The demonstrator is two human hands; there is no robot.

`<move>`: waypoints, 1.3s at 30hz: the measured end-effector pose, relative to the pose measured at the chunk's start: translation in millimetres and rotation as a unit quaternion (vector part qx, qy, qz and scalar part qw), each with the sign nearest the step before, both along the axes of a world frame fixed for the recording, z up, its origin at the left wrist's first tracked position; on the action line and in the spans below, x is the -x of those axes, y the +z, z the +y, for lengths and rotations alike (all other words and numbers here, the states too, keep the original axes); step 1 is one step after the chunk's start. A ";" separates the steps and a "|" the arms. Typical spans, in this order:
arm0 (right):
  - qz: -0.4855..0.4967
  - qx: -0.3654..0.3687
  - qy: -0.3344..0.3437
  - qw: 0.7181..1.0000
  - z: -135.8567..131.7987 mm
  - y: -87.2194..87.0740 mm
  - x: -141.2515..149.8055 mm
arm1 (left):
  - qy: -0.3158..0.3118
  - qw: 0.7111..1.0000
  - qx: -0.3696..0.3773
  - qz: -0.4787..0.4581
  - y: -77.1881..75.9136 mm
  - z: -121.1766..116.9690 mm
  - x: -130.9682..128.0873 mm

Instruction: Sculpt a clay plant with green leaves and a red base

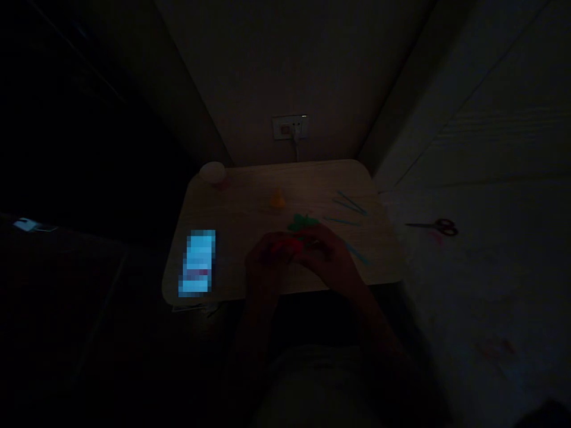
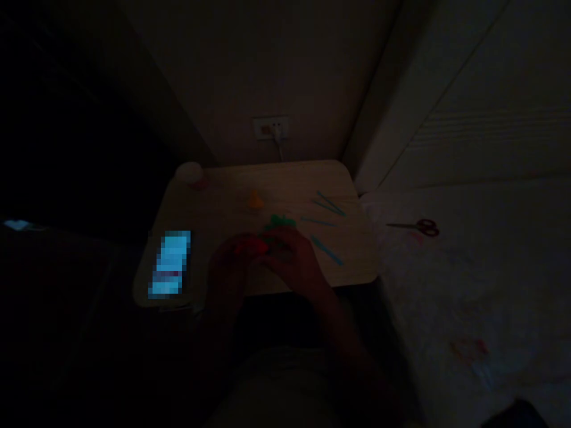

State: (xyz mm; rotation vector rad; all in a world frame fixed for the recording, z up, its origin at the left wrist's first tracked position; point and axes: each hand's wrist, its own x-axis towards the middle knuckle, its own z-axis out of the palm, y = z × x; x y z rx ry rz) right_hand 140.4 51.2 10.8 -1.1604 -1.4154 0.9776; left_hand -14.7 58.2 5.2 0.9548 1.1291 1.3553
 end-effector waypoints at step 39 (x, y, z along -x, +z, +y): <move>0.105 0.074 -0.044 0.991 0.5 -9.2 2.1 | -0.126 0.982 -0.055 0.132 10.7 1.2 12.5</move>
